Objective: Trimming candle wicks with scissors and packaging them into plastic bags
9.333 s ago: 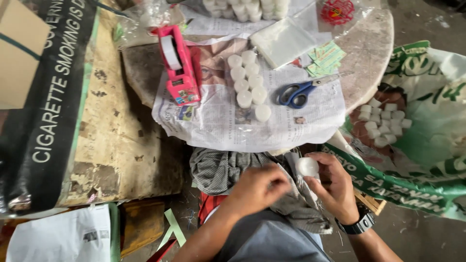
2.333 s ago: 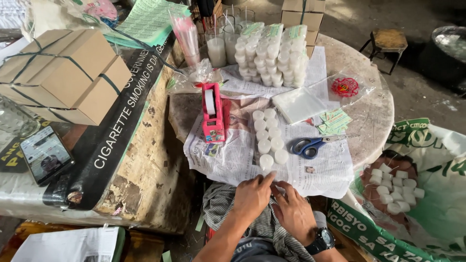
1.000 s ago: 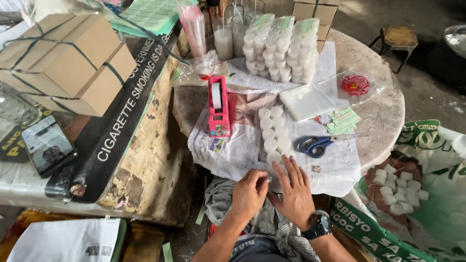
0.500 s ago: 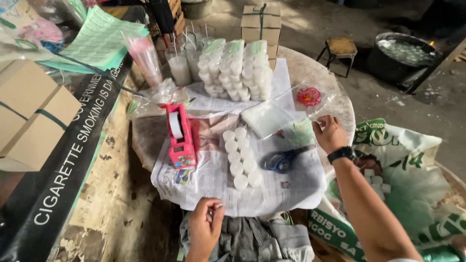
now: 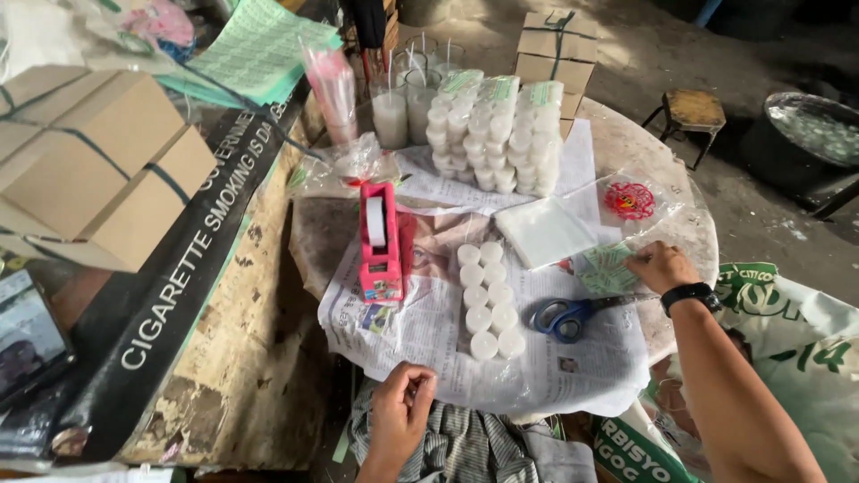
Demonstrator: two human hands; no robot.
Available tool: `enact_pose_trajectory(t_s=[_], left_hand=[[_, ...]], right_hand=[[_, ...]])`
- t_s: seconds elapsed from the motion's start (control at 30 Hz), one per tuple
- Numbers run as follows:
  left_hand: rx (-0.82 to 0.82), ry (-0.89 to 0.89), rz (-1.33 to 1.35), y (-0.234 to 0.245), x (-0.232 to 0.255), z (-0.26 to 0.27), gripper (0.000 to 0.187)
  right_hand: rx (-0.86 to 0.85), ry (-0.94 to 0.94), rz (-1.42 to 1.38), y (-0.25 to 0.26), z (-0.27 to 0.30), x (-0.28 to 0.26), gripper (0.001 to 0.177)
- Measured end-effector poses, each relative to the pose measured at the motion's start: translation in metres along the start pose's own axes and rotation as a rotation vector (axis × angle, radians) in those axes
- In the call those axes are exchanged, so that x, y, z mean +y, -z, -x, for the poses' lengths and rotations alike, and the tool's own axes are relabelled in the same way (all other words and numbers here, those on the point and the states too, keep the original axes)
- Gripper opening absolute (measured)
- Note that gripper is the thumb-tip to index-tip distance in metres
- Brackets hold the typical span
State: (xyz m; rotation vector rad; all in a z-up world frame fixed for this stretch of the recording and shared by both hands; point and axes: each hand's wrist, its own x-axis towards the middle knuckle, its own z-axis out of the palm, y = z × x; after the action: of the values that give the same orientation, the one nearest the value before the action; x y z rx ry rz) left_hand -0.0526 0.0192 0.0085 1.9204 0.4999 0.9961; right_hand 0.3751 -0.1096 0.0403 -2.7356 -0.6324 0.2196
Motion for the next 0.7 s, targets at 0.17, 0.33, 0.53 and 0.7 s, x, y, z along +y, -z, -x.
enact_pose_trajectory(t_s=[0.17, 0.33, 0.53, 0.7], left_hand=[[0.080, -0.109, 0.056, 0.002, 0.008, -0.001, 0.018], [0.085, -0.104, 0.109, 0.003, 0.010, 0.000, 0.018], [0.100, -0.089, 0.121, 0.005, 0.015, 0.000, 0.016], [0.021, -0.060, 0.171, -0.005, 0.015, 0.005, 0.016]], right_hand=[[0.041, -0.006, -0.085, -0.001, 0.004, 0.004, 0.040], [0.026, 0.019, -0.100, -0.010, -0.002, 0.017, 0.048], [0.525, 0.147, -0.356, -0.035, -0.040, 0.055, 0.013], [0.521, 0.218, -0.857, 0.034, 0.092, -0.039, 0.008]])
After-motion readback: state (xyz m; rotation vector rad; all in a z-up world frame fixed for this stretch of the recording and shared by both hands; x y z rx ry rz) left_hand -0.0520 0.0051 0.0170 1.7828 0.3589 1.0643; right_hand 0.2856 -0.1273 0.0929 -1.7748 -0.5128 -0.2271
